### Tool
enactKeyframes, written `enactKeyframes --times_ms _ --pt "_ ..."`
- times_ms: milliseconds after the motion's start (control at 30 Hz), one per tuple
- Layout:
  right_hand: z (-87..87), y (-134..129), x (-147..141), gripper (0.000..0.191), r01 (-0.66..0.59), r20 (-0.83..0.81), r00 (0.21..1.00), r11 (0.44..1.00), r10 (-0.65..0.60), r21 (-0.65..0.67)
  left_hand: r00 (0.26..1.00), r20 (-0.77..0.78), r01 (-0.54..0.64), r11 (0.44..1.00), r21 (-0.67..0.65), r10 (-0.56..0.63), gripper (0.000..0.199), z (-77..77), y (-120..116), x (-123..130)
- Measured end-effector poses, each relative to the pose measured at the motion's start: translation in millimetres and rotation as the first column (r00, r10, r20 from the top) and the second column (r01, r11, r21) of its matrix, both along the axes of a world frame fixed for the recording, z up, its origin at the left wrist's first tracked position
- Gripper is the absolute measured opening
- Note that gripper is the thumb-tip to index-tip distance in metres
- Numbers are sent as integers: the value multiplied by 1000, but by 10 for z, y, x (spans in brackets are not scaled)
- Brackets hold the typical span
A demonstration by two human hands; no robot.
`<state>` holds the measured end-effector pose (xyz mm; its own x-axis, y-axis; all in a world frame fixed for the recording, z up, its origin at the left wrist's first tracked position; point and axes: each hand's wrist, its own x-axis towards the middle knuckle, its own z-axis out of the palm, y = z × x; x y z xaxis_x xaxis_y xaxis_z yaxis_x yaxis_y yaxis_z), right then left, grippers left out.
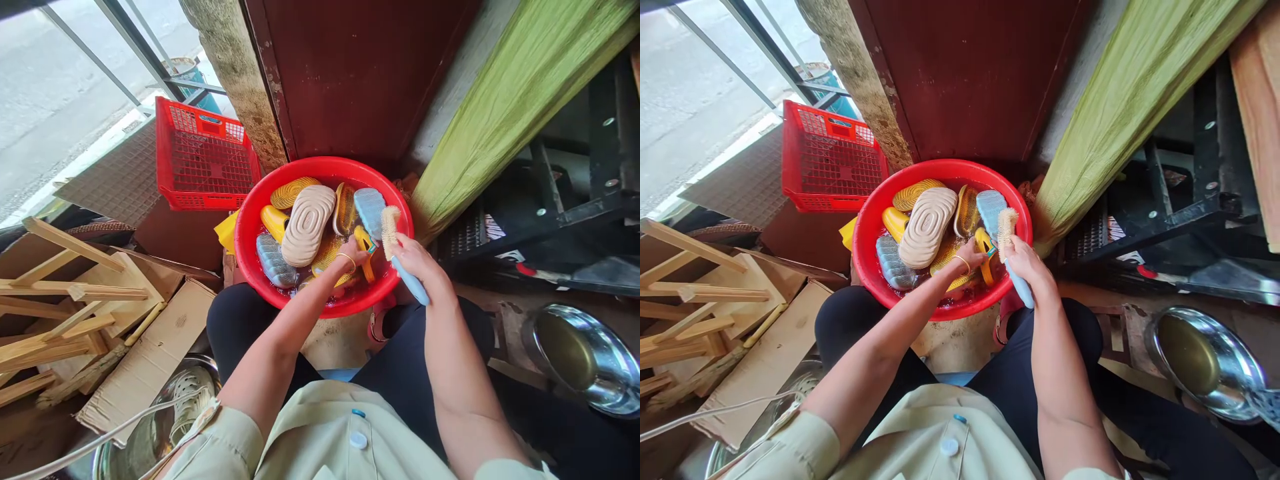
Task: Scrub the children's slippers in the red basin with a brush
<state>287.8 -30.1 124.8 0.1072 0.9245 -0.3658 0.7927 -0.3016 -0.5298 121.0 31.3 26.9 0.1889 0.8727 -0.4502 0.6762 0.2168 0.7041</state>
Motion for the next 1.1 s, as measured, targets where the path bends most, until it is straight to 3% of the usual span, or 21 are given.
enactKeyframes --times_ms 67,133,233,300,367,467,633,700,900,1100 --pt "-72 3 1 50 -31 105 994 999 29 17 978 169 -107 989 -103 123 67 -6 31 -107" --pt "-129 -11 -29 51 -77 154 985 997 77 -7 901 349 -184 954 -235 259 64 33 32 -219" --pt "-156 -48 -106 53 -167 92 982 986 168 -16 734 541 -222 898 -380 411 51 170 -4 -390" --pt "-149 -58 -155 55 -205 13 979 977 205 53 643 609 -239 877 -417 465 45 292 -32 -513" --pt "-151 -41 -212 58 -200 -68 975 970 211 140 568 669 -241 874 -422 480 49 409 -65 -628" --pt "-201 17 -363 55 -151 -138 974 970 179 189 525 729 -207 897 -391 439 59 524 -159 -726" --pt "-280 6 -665 38 -136 -191 965 964 181 229 427 827 -250 927 -281 366 81 552 -394 -723" --pt "-247 -64 -724 35 -155 -205 957 958 206 239 422 854 -280 940 -196 304 90 560 -437 -769" --pt "-160 -241 -804 49 -222 -221 937 951 269 216 564 790 -358 933 -28 240 82 575 -420 -1061" --pt "-271 67 -815 49 -177 -68 979 963 194 204 627 760 -287 958 20 172 84 471 -532 -1066"
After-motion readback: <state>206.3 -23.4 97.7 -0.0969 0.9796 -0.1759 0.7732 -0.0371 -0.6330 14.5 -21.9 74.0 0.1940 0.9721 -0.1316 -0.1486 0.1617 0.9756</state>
